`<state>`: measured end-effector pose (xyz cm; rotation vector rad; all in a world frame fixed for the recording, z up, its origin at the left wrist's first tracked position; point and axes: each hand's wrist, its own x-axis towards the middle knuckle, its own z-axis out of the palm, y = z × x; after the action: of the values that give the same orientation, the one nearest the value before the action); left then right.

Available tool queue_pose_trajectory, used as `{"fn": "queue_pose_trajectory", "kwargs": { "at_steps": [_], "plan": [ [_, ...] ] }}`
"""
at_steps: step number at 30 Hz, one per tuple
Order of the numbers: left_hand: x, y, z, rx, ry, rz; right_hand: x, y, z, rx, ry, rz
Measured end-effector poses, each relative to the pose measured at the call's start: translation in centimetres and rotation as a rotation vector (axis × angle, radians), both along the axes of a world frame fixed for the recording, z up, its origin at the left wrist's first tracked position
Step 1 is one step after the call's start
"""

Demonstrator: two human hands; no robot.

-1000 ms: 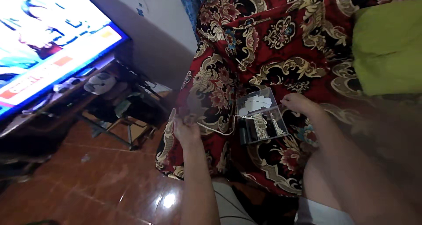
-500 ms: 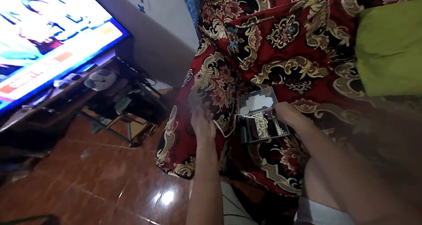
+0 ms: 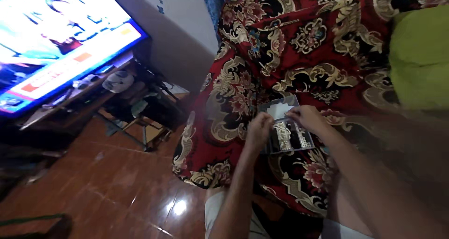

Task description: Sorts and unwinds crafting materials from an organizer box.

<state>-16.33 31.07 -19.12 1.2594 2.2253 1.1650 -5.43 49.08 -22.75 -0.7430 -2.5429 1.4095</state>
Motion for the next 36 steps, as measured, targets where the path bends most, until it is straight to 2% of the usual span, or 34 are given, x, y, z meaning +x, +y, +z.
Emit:
{"fn": "queue_pose_trajectory", "kwargs": {
  "at_steps": [2, 4, 6, 11, 15, 19, 23, 25, 27, 31, 36],
  "plan": [
    [0.7, 0.6, -1.3, 0.019, 0.082, -0.055, 0.1, -0.8, 0.5, -0.263, 0.167, 0.097],
    [1.2, 1.0, -1.8, 0.061, 0.098, -0.071, 0.3, -1.7, 1.1, -0.404, 0.207, 0.217],
    [1.5, 1.3, -1.9, 0.044, 0.107, -0.076, 0.2, -2.0, 0.9, -0.356, 0.169, 0.27],
    [1.0, 1.0, -2.0, -0.051, 0.059, -0.138, -0.4, 0.4, -2.8, 0.0, 0.19, 0.243],
    [0.1, 0.5, -2.7, -0.059, 0.038, -0.194, 0.6, 1.0, -1.2, -0.006, 0.151, 0.167],
    [-0.7, 0.0, -3.4, -0.018, -0.005, -0.197, 1.4, 0.6, 0.4, -0.094, 0.27, -0.001],
    [-1.2, -0.3, -3.6, 0.016, -0.049, -0.13, 1.1, 1.9, -1.7, -0.134, 0.46, -0.054],
    [-1.1, -0.4, -3.3, 0.069, -0.101, -0.089, 1.2, 0.6, 0.7, -0.297, 0.395, -0.155],
    [-0.8, -0.4, -2.8, 0.062, -0.135, -0.061, 1.1, 0.2, 1.1, -0.416, 0.409, -0.216],
    [-0.8, -0.1, -2.6, 0.03, -0.068, 0.002, 0.6, -0.2, 1.0, -0.584, 0.494, -0.206],
    [-0.9, 0.1, -1.8, -0.006, 0.016, 0.034, -0.2, -0.9, 0.7, -0.979, 0.503, -0.189]
  ]
}}
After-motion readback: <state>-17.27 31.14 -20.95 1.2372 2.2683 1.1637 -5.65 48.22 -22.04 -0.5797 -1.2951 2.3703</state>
